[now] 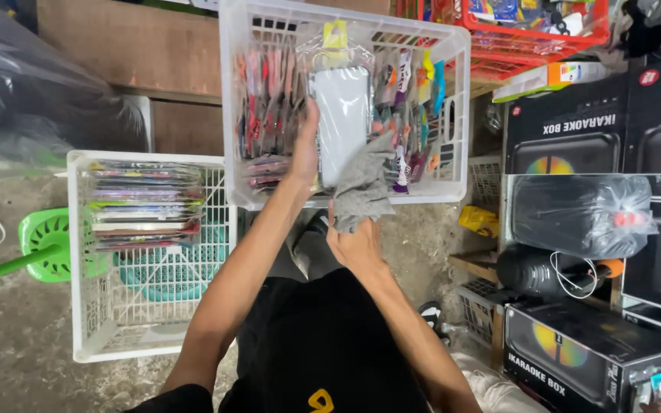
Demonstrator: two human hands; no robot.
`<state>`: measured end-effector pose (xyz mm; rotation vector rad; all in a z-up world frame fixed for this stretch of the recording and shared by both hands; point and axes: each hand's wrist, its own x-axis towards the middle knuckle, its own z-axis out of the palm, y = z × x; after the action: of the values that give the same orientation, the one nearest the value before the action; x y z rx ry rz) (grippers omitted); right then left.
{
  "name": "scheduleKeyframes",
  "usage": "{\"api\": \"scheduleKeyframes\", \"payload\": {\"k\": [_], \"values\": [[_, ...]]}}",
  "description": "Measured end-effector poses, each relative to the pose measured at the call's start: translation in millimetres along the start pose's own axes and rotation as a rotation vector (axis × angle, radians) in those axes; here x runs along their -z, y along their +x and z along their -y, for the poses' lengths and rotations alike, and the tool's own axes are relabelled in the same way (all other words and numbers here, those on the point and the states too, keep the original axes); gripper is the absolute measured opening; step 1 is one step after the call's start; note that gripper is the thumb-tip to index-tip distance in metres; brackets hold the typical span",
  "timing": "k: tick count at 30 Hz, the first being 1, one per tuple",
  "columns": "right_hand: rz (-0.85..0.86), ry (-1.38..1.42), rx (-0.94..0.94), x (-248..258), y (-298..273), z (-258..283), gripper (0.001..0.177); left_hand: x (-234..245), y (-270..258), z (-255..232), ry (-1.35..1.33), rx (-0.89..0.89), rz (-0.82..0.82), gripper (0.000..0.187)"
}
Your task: Sorting through baskets of various phone cases and cleaning them with a grey cloth.
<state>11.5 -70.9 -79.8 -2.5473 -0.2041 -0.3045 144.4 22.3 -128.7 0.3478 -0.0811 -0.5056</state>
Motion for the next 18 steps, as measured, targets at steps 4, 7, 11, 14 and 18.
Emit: {"api": "scheduleKeyframes", "payload": {"k": [4, 7, 11, 14, 18], "values": [[-0.033, -0.003, 0.079, -4.4, -2.1, 8.7, 0.011, 5.5, 3.0, 2.0, -0.132, 0.084, -0.026, 0.090], [-0.017, 0.058, 0.088, -2.4, -10.4, 9.9, 0.011, 15.3, -2.4, 10.4, 0.011, -0.005, -0.041, 0.090], [0.049, 0.055, 0.113, 5.1, -12.6, 4.3, 0.015, -9.8, -13.1, 4.1, -0.022, 0.026, -0.044, 0.088], [0.072, 0.142, 0.078, 22.3, -24.8, 0.5, 0.018, -34.5, -21.6, 8.1, -0.042, 0.028, -0.065, 0.090], [0.053, 0.150, 0.154, 32.8, -36.2, -5.3, 0.032, -46.8, -27.8, 17.9, -0.006, 0.051, -0.055, 0.092]]}}
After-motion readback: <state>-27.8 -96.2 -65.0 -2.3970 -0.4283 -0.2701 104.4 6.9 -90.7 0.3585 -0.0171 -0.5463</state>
